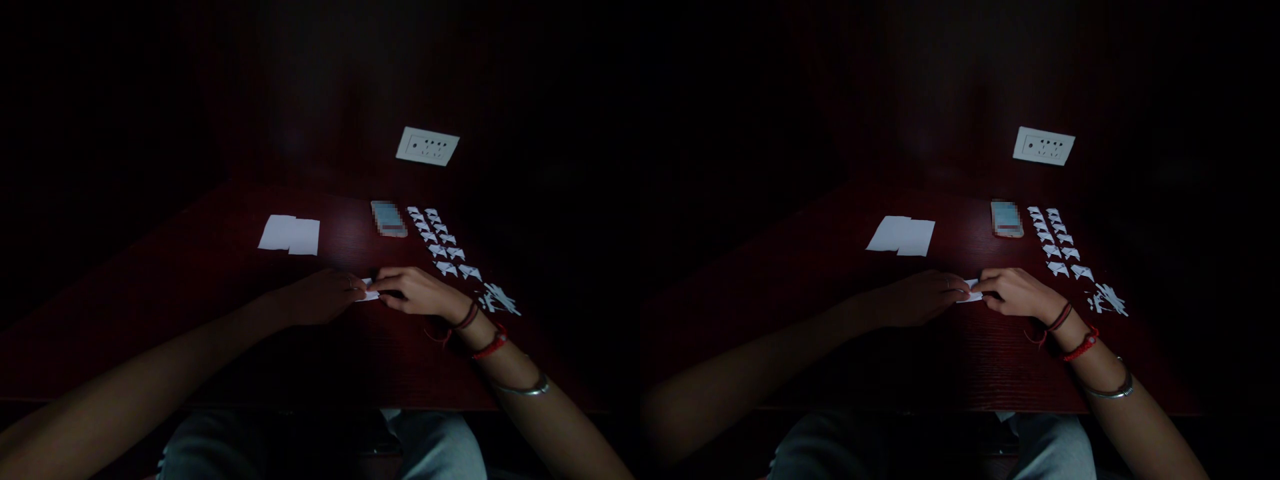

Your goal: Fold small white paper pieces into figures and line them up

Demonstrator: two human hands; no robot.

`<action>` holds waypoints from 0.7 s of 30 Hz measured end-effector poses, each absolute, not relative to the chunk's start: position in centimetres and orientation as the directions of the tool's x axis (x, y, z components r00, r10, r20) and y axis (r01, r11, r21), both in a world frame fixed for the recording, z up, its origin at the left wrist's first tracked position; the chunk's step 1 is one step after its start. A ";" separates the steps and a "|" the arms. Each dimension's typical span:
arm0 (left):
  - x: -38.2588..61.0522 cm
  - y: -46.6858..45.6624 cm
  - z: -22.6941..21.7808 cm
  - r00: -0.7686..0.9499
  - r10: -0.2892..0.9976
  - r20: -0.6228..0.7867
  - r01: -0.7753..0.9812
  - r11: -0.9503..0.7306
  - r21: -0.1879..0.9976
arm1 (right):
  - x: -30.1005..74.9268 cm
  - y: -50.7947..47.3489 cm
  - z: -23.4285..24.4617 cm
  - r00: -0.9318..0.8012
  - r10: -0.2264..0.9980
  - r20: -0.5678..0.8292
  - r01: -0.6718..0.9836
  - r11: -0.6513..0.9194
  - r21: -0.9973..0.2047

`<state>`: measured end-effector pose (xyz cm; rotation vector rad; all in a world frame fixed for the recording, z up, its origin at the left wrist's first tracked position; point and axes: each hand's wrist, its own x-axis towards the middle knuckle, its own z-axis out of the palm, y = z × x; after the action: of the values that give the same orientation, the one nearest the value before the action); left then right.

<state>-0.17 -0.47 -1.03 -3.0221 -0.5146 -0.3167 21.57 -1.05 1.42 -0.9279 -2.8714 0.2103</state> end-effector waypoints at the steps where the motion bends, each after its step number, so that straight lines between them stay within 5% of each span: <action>1: -0.1 -0.5 -1.0 0.923 0.321 0.211 0.333 -0.943 -0.022 | 21.5 -1.1 1.5 -0.808 0.586 0.065 0.571 0.805 -0.160; 12: -0.1 -0.6 -1.0 0.921 0.333 0.200 0.345 -0.938 -0.026 | 22.8 -0.9 1.4 -0.777 0.624 0.077 0.619 0.781 -0.084; 21: -0.2 -0.5 -1.1 0.919 0.313 0.238 0.328 -0.944 -0.025 | 22.3 -0.7 1.0 -0.798 0.588 0.130 0.563 0.805 -0.186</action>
<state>-0.23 -0.50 -1.12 -3.0140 -0.5039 -0.3579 22.28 -0.72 1.05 -0.9044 -2.8103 0.2059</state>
